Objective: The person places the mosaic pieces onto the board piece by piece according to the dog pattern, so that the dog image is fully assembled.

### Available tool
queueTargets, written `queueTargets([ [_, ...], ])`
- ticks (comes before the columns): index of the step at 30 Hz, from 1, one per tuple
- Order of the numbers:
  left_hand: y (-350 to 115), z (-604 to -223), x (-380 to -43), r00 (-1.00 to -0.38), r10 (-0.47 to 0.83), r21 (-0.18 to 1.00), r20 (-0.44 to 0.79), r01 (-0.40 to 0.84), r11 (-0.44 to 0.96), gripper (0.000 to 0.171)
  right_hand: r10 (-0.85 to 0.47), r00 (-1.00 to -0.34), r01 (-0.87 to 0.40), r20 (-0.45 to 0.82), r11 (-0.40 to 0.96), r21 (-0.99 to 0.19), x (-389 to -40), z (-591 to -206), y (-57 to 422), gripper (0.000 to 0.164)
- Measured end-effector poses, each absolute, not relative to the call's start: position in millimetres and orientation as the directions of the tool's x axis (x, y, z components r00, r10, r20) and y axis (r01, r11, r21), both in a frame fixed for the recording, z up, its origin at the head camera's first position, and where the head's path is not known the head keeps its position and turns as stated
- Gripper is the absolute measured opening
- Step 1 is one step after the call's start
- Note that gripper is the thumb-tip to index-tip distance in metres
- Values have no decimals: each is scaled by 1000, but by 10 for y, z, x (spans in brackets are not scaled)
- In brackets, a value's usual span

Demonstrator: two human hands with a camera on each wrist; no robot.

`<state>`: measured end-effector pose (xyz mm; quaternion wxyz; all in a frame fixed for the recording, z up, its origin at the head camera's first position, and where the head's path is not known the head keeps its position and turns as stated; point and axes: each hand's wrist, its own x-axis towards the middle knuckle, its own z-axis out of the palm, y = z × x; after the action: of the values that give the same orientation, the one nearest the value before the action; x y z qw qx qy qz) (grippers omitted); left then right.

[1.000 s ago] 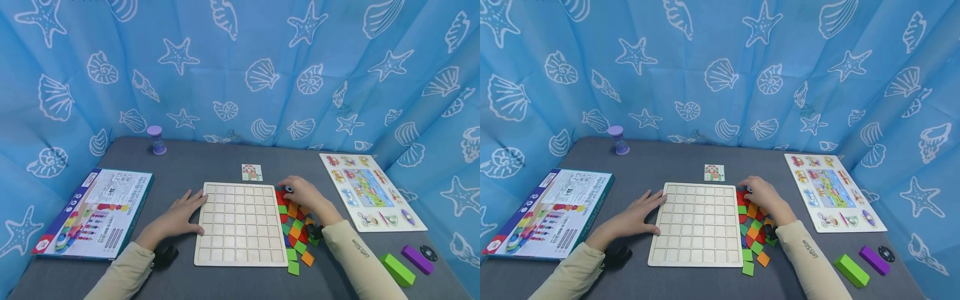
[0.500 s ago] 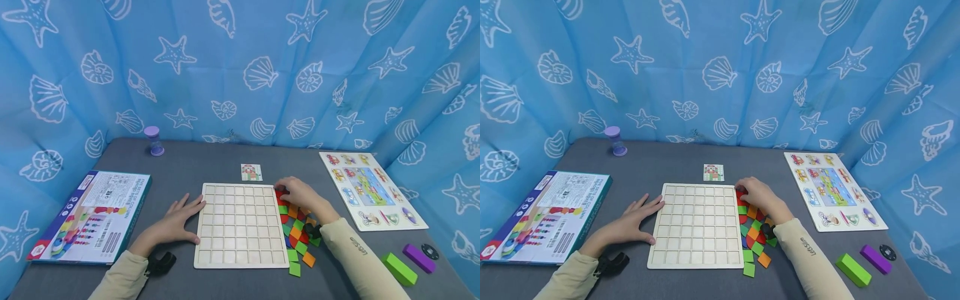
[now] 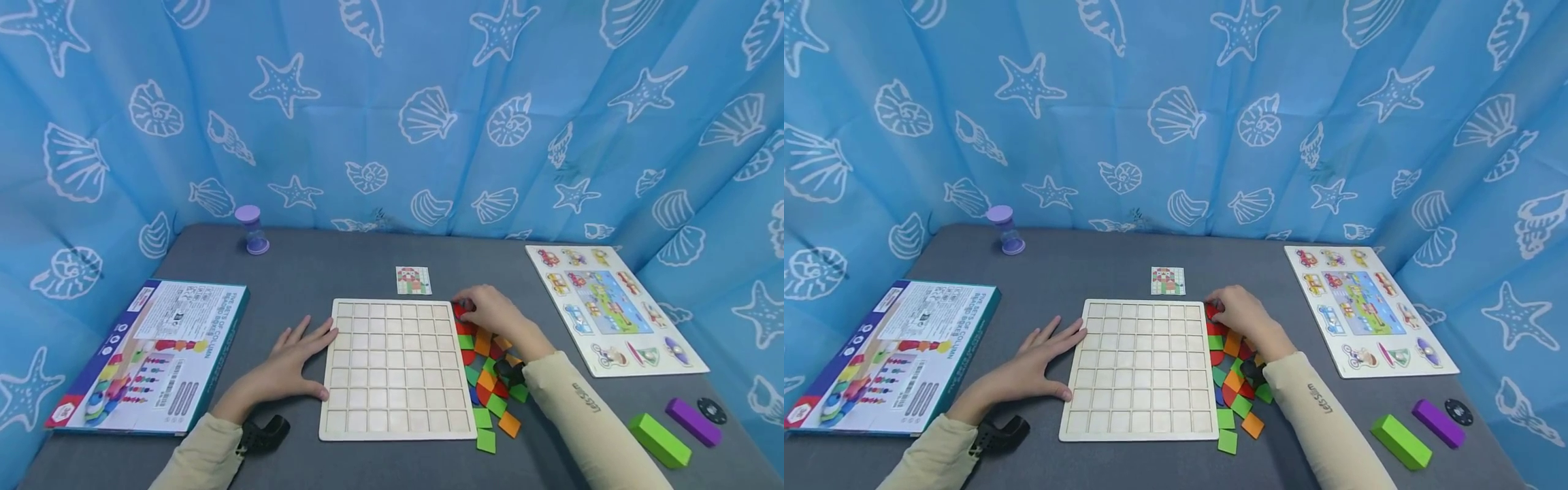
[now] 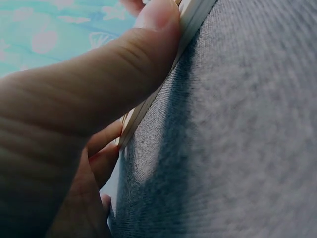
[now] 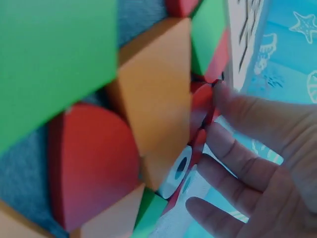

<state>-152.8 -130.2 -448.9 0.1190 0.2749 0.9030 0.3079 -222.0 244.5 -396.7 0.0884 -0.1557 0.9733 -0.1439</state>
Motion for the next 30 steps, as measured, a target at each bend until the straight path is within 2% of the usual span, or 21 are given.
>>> queueTargets([
  [4,-1306,-4510,-1520,-822,569,628,-42,421,654,104,-316,-940,-269,-128,919,-289,-2222,-3973,2447,21],
  [11,-1306,-4510,-1525,-825,564,628,-38,420,655,105,-296,-948,-275,-118,947,-169,-2242,-3966,2416,18],
  [17,-1308,-4497,-1515,-823,566,634,-47,413,654,104,-295,-951,-282,-93,950,-133,-2270,-3993,2419,17],
  [23,-1314,-4516,-1516,-821,570,624,-31,429,653,104,-321,-947,-320,20,933,-164,-2292,-3947,2237,16],
  [30,-1316,-4522,-1508,-822,569,613,-2,449,650,105,-472,-880,-470,53,849,-241,-2333,-3857,1632,18],
])
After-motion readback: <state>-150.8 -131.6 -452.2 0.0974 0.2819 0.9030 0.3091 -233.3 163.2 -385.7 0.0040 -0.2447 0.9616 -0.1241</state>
